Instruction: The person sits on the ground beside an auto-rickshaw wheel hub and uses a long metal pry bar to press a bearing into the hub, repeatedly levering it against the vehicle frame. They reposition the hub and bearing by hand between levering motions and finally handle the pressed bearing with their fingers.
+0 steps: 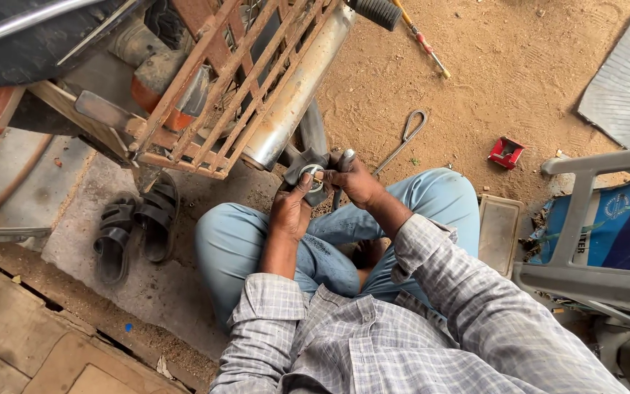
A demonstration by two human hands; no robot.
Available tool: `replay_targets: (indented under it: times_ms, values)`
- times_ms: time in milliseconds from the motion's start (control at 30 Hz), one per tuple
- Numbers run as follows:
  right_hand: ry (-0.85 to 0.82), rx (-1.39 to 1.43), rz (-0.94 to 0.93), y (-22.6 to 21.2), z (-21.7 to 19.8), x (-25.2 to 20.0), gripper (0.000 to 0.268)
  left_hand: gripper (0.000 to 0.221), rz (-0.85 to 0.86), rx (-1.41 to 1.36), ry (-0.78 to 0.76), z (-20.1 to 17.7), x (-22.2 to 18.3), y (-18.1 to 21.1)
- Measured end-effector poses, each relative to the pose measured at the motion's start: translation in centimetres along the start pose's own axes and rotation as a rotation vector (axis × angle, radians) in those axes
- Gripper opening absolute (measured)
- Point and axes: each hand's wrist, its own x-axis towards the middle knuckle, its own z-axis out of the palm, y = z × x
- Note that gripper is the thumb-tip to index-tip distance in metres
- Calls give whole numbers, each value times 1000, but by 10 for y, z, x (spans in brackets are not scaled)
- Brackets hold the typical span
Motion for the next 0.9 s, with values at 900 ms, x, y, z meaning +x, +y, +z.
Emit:
replay_targets:
  times_ms: [900]
  values:
    - [50, 44, 96, -7, 0, 6, 16, 31, 82, 74, 31, 7, 1, 2]
